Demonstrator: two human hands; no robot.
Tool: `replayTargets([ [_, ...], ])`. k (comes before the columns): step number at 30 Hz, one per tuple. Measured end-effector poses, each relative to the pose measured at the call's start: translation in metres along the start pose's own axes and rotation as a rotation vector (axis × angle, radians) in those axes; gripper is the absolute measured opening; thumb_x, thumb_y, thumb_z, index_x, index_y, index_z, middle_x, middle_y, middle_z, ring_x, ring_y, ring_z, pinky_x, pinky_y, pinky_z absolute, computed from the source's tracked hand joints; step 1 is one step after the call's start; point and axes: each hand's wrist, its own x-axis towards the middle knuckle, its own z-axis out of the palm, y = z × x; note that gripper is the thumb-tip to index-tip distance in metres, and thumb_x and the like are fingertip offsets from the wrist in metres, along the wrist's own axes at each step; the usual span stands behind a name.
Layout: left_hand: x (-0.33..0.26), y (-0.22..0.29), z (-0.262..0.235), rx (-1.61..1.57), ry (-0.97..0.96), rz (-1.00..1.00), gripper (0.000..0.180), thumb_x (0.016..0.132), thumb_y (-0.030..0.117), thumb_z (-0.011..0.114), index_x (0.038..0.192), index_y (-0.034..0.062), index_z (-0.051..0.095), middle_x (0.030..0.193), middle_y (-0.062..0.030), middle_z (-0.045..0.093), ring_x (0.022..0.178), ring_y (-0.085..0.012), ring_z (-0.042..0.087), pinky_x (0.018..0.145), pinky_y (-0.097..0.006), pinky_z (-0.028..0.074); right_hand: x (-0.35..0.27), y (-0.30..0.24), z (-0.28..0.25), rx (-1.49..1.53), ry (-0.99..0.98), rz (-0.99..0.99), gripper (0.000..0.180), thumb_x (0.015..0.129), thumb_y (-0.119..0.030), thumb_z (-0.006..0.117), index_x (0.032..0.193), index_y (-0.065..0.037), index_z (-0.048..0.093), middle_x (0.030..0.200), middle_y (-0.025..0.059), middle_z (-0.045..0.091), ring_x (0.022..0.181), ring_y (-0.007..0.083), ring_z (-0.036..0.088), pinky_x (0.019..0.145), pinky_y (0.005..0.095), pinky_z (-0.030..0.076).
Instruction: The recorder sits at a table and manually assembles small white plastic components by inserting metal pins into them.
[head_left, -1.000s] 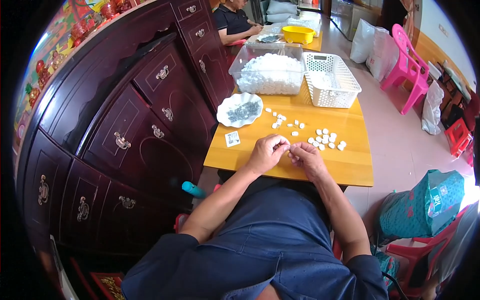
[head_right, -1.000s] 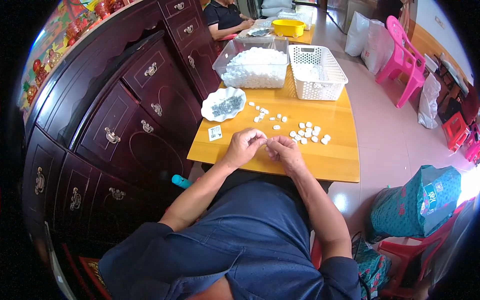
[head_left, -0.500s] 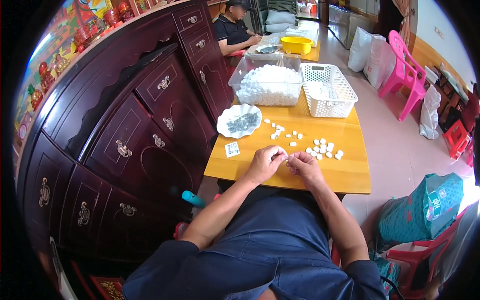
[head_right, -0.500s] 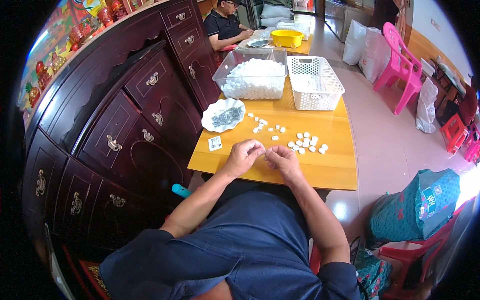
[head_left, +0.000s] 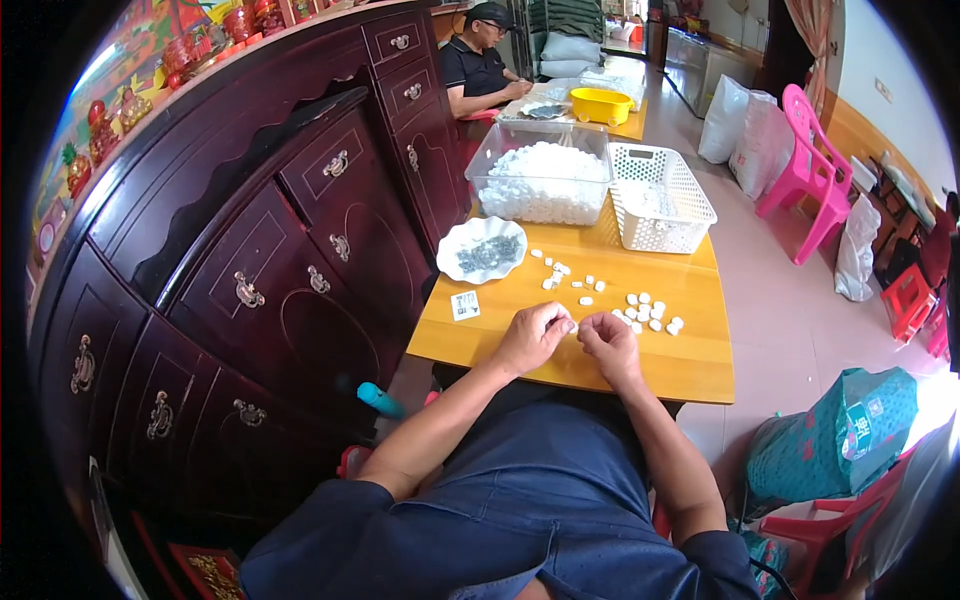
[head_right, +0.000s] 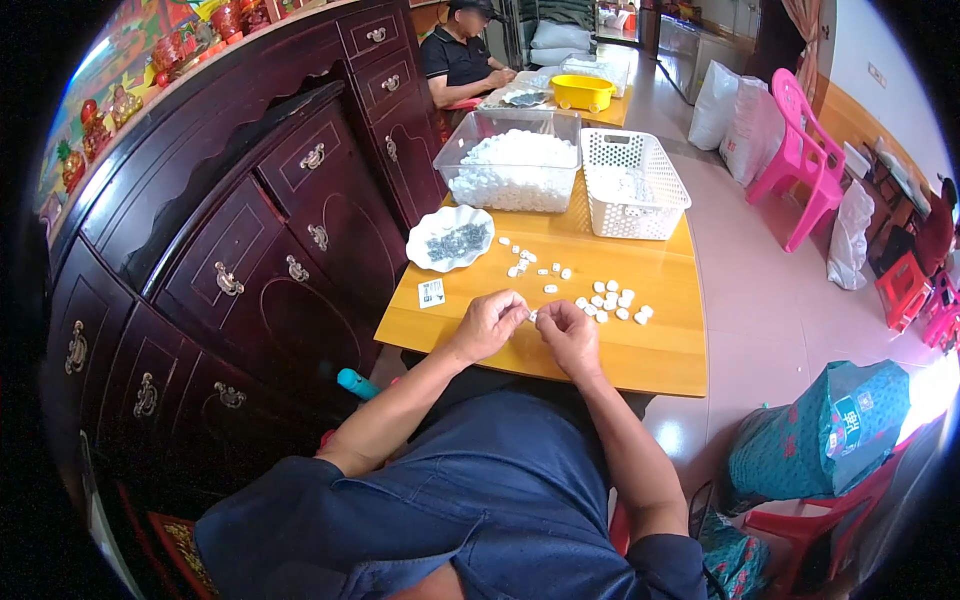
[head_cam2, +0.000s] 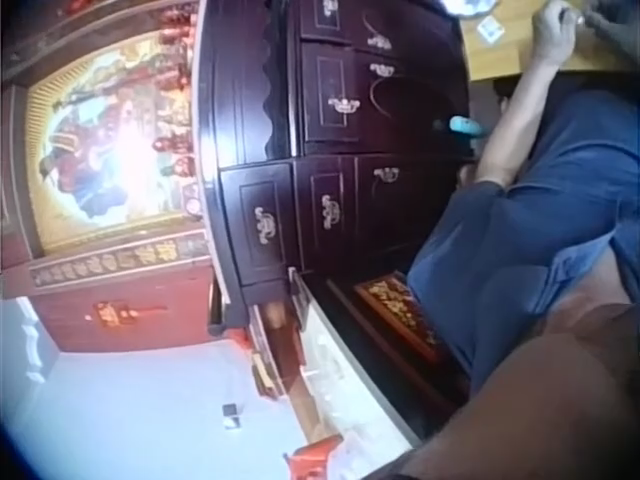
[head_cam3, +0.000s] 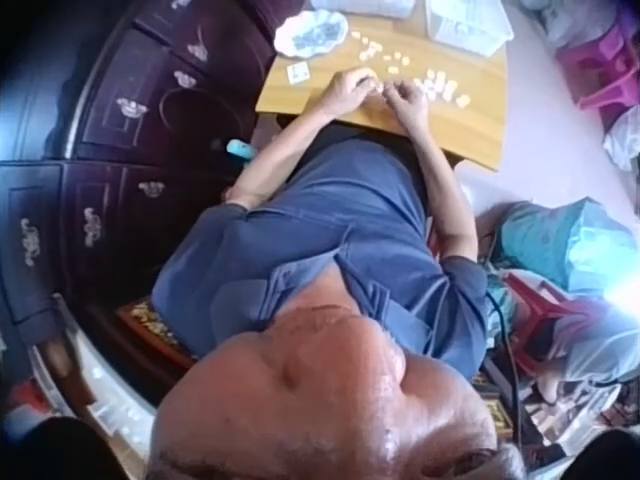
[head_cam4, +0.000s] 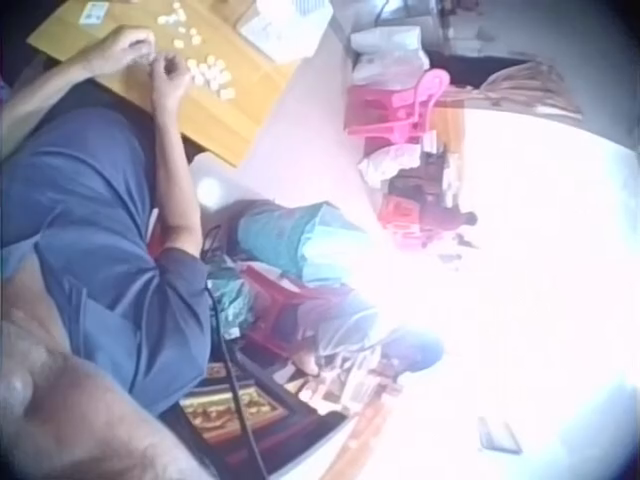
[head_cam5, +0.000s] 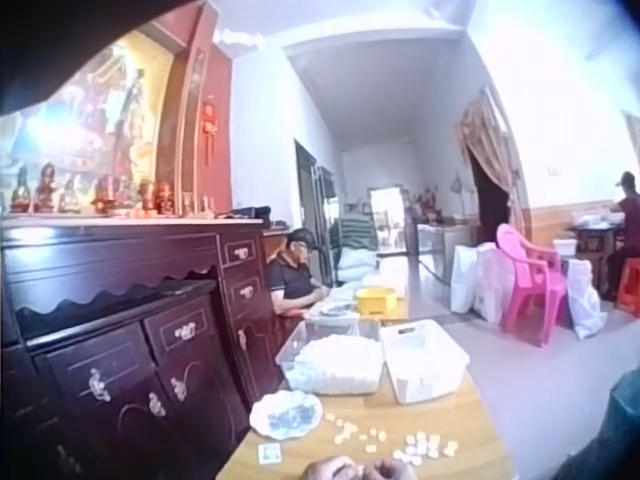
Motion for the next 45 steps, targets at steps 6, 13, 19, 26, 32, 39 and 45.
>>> replayTargets([
  [6,-0.002,-0.003,-0.003,0.004,0.053,-0.019,0.014,0.093,0.013,0.065,0.088,0.0007,0.061,0.074,-0.0143,0.065,0.066,-0.0291,0.063,0.063,-0.039,0.049,0.004,-0.015,-0.012,-0.851,0.148,-0.358,0.006,0.083,-0.014,0.067,0.082,-0.008,0.07,0.079,0.0165,0.068,0.068,0.0348,0.067,0.062,0.0425,0.053],
  [13,0.007,-0.009,-0.02,0.015,0.132,-0.001,0.01,0.094,0.009,0.064,0.091,-0.0003,0.063,0.073,-0.0132,0.065,0.067,-0.0232,0.065,0.063,-0.034,0.05,0.042,-0.017,-0.032,-1.084,0.062,-0.361,0.013,0.085,-0.017,0.063,0.081,-0.006,0.071,0.083,0.0195,0.067,0.076,0.0381,0.068,0.069,0.0474,0.054],
  [19,0.008,-0.03,-0.032,-0.005,0.155,-0.014,0.016,0.099,0.014,0.059,0.092,0.0009,0.061,0.072,-0.0007,0.06,0.057,-0.0074,0.056,0.055,-0.025,0.046,0.061,-0.022,-0.012,-1.019,0.012,-0.327,0.01,0.085,-0.017,0.067,0.085,-0.009,0.073,0.092,0.0146,0.068,0.086,0.0356,0.067,0.077,0.0461,0.054],
  [26,0.008,-0.036,-0.032,-0.007,0.157,-0.032,0.017,0.1,0.016,0.059,0.092,0.0007,0.061,0.072,-0.0014,0.06,0.057,-0.0081,0.057,0.054,-0.025,0.047,0.091,0.001,-0.003,-1.086,-0.03,-0.296,0.011,0.084,-0.019,0.067,0.087,-0.011,0.074,0.095,0.0128,0.069,0.09,0.0328,0.068,0.081,0.0449,0.053],
  [32,0.007,-0.047,-0.036,-0.044,0.183,-0.124,0.015,0.095,0.014,0.064,0.091,-0.0004,0.065,0.075,-0.013,0.067,0.066,-0.0232,0.066,0.063,-0.035,0.05,0.09,0.007,-0.001,-1.115,0.037,-0.352,0.012,0.084,-0.019,0.066,0.09,-0.011,0.074,0.093,0.0127,0.07,0.088,0.0333,0.068,0.079,0.0436,0.054],
  [39,0.006,-0.053,-0.037,-0.065,0.181,-0.194,0.015,0.094,0.014,0.065,0.091,-0.0008,0.065,0.072,-0.0102,0.066,0.06,-0.0176,0.064,0.058,-0.033,0.049,0.054,-0.012,-0.002,-0.882,0.009,-0.368,0.015,0.086,-0.016,0.064,0.094,-0.007,0.072,0.091,0.0149,0.071,0.083,0.0331,0.07,0.074,0.0432,0.055],
  [45,0.006,-0.059,-0.037,-0.01,0.188,-0.167,0.015,0.093,0.014,0.066,0.089,-0.0006,0.065,0.071,-0.0106,0.066,0.065,-0.0195,0.066,0.061,-0.034,0.05,0.029,-0.025,0.008,-1.009,-0.088,-0.236,0.021,0.085,-0.022,0.068,0.098,-0.006,0.073,0.091,0.0142,0.071,0.081,0.0331,0.07,0.074,0.0428,0.056],
])
